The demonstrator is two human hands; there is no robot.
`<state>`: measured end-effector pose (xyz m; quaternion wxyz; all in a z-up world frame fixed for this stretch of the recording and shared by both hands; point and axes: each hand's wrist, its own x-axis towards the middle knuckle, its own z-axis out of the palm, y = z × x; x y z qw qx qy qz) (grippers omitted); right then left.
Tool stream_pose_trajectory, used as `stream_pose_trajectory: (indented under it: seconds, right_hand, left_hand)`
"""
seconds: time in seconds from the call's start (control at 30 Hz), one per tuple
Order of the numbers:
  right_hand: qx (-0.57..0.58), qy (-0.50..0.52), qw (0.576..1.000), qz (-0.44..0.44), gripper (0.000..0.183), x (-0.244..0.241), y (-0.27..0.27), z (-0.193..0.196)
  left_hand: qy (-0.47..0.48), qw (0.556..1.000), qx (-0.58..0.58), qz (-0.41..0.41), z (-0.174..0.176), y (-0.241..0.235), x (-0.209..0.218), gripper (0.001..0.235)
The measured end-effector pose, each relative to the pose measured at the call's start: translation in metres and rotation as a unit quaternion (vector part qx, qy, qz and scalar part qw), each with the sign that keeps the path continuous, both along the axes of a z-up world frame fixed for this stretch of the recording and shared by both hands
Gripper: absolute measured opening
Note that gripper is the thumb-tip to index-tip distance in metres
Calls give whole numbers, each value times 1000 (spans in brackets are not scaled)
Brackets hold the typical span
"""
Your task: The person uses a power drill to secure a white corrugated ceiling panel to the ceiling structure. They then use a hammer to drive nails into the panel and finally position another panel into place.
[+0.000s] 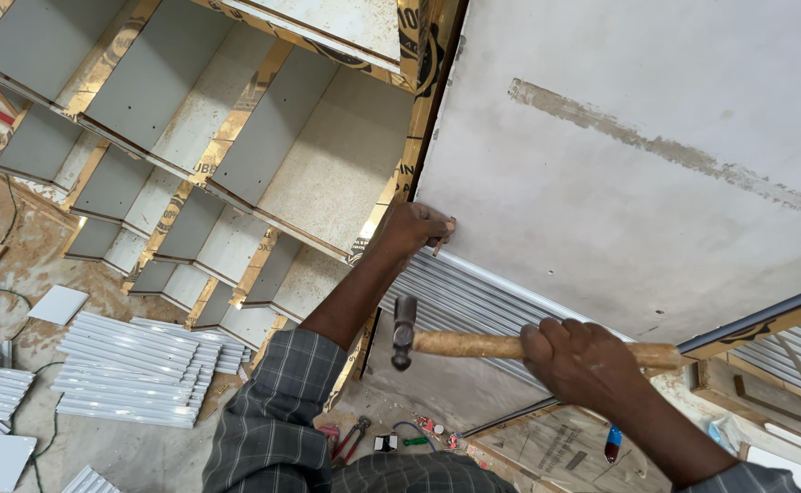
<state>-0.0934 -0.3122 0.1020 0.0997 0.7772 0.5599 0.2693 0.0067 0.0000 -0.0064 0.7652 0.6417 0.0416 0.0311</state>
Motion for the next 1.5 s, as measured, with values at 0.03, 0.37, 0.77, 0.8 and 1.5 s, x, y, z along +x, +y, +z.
stream_pose_trajectory:
  seconds: [0.03,0.37,0.77,0.8,1.5]
  right_hand:
    - [-57,11,997,-51,19,3,0,0]
    - [22,-13,999,39,24,-10,5,-3]
    - [-43,42,997,50,23,-22,4,-9]
    - [-64,37,996,56,23,-21,8,-6]
    - [-143,19,987,-69,27,-12,7,5]
  left_hand:
    - [2,1000,2,0,-1,1,1,28]
    - [-13,1000,-12,-12,3,0,-3,28]
    - [-128,947,16,294,-22,31,-141,32]
    - [-113,945,-2,306,-40,31,-157,35]
    - [-32,998,12,52,-140,-118,-226,43]
